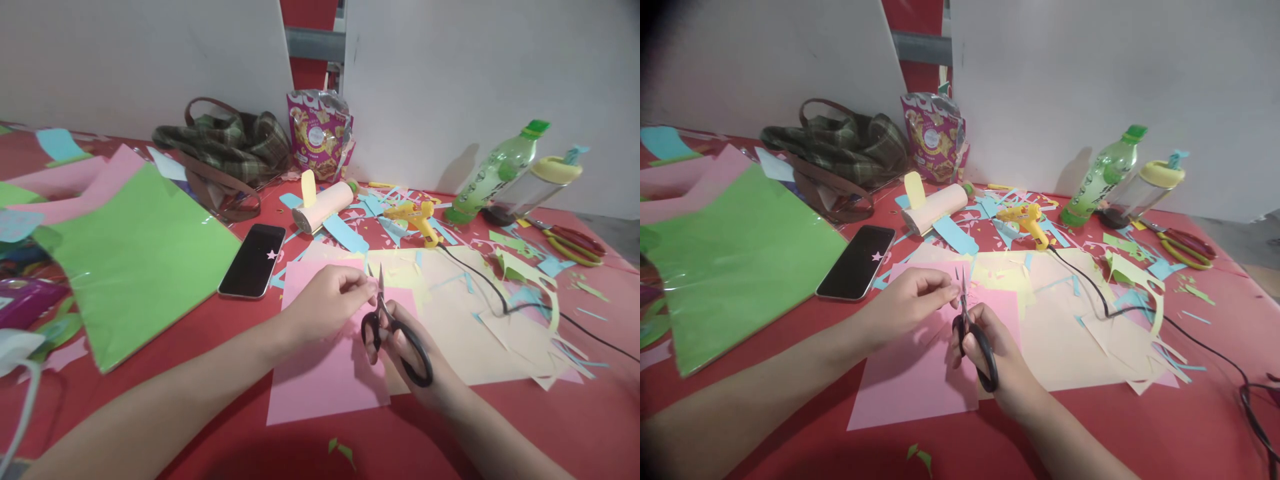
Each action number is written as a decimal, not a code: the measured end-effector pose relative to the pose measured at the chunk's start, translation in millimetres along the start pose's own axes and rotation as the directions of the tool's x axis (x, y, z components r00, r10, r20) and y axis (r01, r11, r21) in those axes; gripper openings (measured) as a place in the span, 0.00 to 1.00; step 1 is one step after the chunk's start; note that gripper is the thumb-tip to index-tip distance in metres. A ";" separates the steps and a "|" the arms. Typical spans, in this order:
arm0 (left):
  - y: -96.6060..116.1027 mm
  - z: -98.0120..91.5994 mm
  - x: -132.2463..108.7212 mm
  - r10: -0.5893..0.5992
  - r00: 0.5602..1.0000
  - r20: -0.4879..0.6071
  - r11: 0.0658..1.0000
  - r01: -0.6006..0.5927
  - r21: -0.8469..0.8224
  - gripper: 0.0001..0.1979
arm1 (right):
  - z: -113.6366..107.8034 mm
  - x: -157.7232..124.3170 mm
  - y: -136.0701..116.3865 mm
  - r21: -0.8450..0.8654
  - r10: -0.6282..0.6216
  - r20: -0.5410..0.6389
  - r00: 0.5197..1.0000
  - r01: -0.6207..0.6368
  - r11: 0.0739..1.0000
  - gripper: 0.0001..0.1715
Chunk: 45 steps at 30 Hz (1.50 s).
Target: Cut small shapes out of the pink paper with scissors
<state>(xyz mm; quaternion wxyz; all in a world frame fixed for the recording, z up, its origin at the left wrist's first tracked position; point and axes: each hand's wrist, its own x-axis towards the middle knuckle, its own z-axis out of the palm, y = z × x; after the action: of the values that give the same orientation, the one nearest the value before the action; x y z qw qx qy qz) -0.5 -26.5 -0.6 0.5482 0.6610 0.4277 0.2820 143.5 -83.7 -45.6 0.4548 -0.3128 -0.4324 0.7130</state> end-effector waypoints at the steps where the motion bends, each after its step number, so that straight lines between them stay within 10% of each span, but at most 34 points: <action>1: -0.4 1.4 -0.6 0.009 1.000 -0.013 1.000 -0.009 0.000 0.13 | 0.1 -0.1 -0.2 -0.007 0.001 -0.005 1.000 -0.001 1.000 0.14; 18: -7.7 20.6 -8.1 -0.042 0.998 0.047 0.955 0.054 -0.293 0.12 | 5.1 -2.7 1.4 -0.094 -0.017 -0.087 0.996 0.009 0.996 0.13; 45: -8.8 26.8 -10.8 -0.033 0.999 -0.033 0.965 0.023 -0.261 0.14 | 8.3 -3.8 -1.0 -0.286 0.011 -0.160 0.987 -0.057 0.956 0.14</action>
<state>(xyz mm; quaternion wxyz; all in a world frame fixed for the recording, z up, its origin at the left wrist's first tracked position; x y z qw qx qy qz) 14.7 -48.7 -14.5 0.6261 0.5718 0.4065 0.3403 138.4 -89.7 -40.9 0.4243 -0.4385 -0.4896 0.6229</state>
